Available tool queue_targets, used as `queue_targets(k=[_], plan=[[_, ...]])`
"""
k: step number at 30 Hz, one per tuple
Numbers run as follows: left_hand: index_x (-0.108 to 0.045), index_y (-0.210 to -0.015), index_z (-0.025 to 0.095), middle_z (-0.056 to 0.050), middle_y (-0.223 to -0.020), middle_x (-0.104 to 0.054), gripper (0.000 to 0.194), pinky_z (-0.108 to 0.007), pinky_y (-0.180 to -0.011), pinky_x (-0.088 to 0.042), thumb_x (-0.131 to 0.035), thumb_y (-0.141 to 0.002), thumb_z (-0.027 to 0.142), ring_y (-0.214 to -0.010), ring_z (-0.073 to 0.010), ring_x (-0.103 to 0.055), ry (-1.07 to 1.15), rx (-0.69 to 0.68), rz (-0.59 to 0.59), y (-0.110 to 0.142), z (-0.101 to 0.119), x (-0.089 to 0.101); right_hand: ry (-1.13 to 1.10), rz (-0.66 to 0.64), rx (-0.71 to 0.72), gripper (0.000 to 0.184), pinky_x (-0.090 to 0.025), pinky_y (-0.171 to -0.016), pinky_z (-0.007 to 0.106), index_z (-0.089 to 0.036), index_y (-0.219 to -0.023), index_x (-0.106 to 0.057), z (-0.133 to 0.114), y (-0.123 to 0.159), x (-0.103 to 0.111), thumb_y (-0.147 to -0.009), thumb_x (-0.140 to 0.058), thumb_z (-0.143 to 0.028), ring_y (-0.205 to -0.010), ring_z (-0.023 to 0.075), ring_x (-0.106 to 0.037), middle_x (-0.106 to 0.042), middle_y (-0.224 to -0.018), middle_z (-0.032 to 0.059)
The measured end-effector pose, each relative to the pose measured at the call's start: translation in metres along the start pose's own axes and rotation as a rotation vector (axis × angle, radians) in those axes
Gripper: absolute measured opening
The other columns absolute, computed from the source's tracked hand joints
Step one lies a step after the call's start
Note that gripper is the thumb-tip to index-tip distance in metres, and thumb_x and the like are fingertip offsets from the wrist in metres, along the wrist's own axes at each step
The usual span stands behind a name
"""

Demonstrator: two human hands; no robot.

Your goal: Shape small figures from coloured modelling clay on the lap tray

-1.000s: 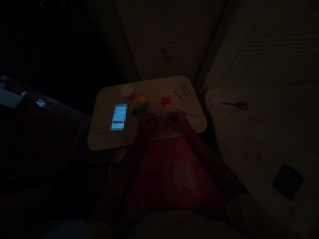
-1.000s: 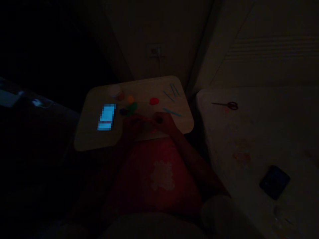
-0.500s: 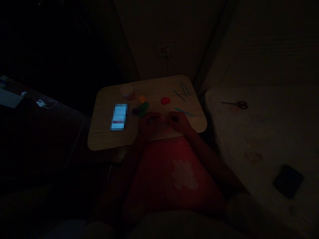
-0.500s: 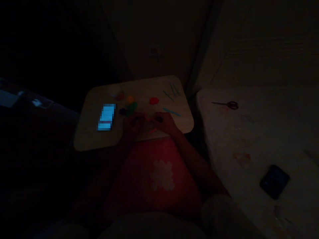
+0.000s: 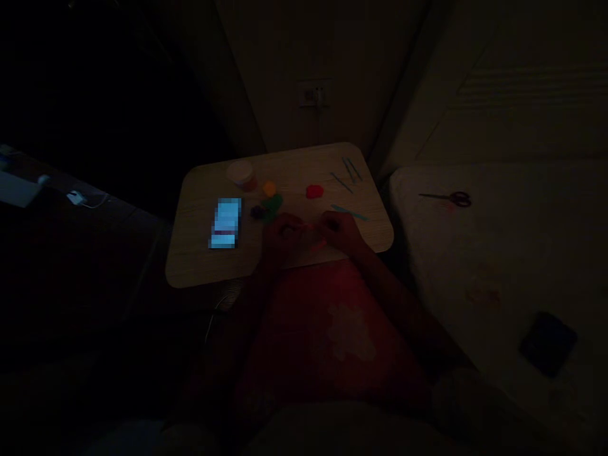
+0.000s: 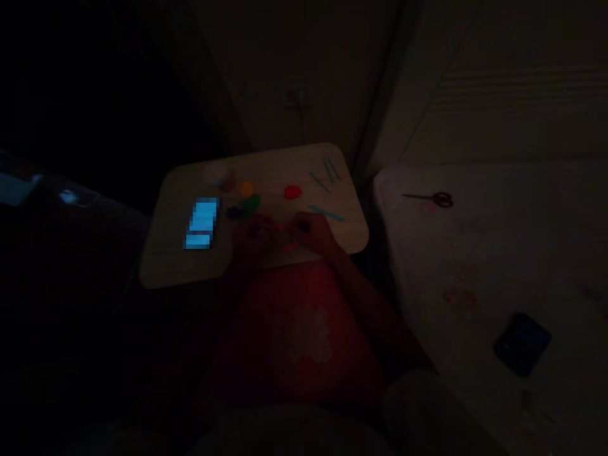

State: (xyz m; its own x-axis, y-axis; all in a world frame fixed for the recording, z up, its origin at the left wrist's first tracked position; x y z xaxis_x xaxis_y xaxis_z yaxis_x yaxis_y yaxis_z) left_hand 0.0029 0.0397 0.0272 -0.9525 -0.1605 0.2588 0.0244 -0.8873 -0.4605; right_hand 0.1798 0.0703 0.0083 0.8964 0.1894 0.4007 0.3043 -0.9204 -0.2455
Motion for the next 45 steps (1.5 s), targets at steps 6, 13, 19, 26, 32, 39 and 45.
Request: queue_targets(k=[6, 13, 19, 26, 32, 39, 45], plan=[[-0.063, -0.08, 0.019, -0.002, -0.084, -0.069, 0.021, -0.029, -0.075, -0.054, -0.079, -0.079, 0.031, -0.08, -0.0155, -0.067, 0.116, 0.013, 0.006, -0.002, -0.005, 0.0, 0.004, 0.02, -0.007, 0.028, -0.03, -0.056, 0.027, -0.018, -0.067, -0.059, 0.0, 0.0, 0.002, -0.085, -0.065, -0.039, -0.058, 0.0121, -0.043, -0.051, -0.058, -0.0024], [-0.07, -0.097, 0.02, -0.005, -0.089, -0.073, 0.023, -0.033, -0.08, -0.057, -0.067, -0.088, 0.041, -0.084, -0.019, -0.069, 0.238, 0.136, 0.004, -0.001, -0.014, 0.003, -0.046, 0.001, -0.02, 0.029, -0.03, -0.056, 0.027, -0.019, -0.067, -0.058, 0.003, 0.0, 0.001, -0.084, -0.067, -0.04, -0.058, 0.0123, -0.043, -0.052, -0.059, -0.0023], [-0.076, -0.104, 0.02, -0.007, -0.099, -0.077, 0.025, -0.034, -0.086, -0.057, -0.068, -0.089, 0.04, -0.093, -0.0215, -0.072, 0.113, 0.105, -0.168, 0.0, -0.001, -0.008, -0.049, -0.004, -0.016, 0.026, -0.031, -0.056, 0.027, -0.018, -0.07, -0.064, 0.0, 0.0, 0.001, -0.085, -0.064, -0.038, -0.059, 0.0132, -0.045, -0.053, -0.059, -0.0012], [-0.071, -0.083, 0.019, -0.004, -0.082, -0.074, 0.016, -0.03, -0.075, -0.056, -0.075, -0.082, 0.035, -0.08, -0.0178, -0.068, -0.046, 0.119, -0.049, -0.002, -0.011, 0.0, -0.103, 0.009, -0.002, 0.026, -0.039, -0.059, 0.028, -0.018, -0.088, -0.074, 0.001, 0.0, 0.002, -0.09, -0.062, -0.041, -0.063, 0.0155, -0.054, -0.066, -0.071, 0.0027], [-0.069, -0.084, 0.019, -0.003, -0.084, -0.074, 0.016, -0.029, -0.076, -0.058, -0.076, -0.078, 0.032, -0.08, -0.0176, -0.07, -0.001, 0.173, 0.083, -0.001, -0.022, 0.007, -0.175, -0.005, 0.013, 0.029, -0.037, -0.055, 0.026, -0.02, -0.111, -0.071, 0.005, -0.001, 0.0, -0.089, -0.063, -0.036, -0.058, 0.0138, -0.053, -0.065, -0.069, -0.0006], [-0.069, -0.086, 0.02, -0.003, -0.086, -0.075, 0.013, -0.032, -0.078, -0.06, -0.074, -0.074, 0.024, -0.083, -0.0193, -0.07, 0.021, 0.192, 0.065, -0.002, -0.021, 0.007, -0.156, 0.066, 0.004, 0.02, -0.046, -0.062, 0.027, -0.019, -0.1, -0.073, 0.01, -0.003, 0.003, -0.086, -0.064, -0.03, -0.068, 0.0159, -0.063, -0.073, -0.08, 0.0032], [-0.067, -0.092, 0.021, -0.003, -0.089, -0.072, 0.021, -0.031, -0.076, -0.058, -0.065, -0.072, 0.018, -0.081, -0.0171, -0.067, 0.145, 0.18, 0.097, -0.002, -0.031, 0.008, -0.114, 0.162, 0.008, 0.022, -0.051, -0.068, 0.03, -0.02, -0.102, -0.077, 0.011, -0.002, 0.009, -0.089, -0.062, -0.031, -0.075, 0.0181, -0.067, -0.076, -0.089, 0.0056]])
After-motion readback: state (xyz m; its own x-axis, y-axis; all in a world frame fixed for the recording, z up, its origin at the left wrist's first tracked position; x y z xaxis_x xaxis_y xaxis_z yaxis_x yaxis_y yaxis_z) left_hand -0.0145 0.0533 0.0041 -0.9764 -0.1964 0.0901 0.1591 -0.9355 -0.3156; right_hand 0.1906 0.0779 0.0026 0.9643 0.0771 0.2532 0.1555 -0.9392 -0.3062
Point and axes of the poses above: each hand's wrist, its own y-axis away from the middle knuckle, its own x-axis out of the back of the hand, z = x × y, the point moved 7 cm from there along -y, towards the middle knuckle
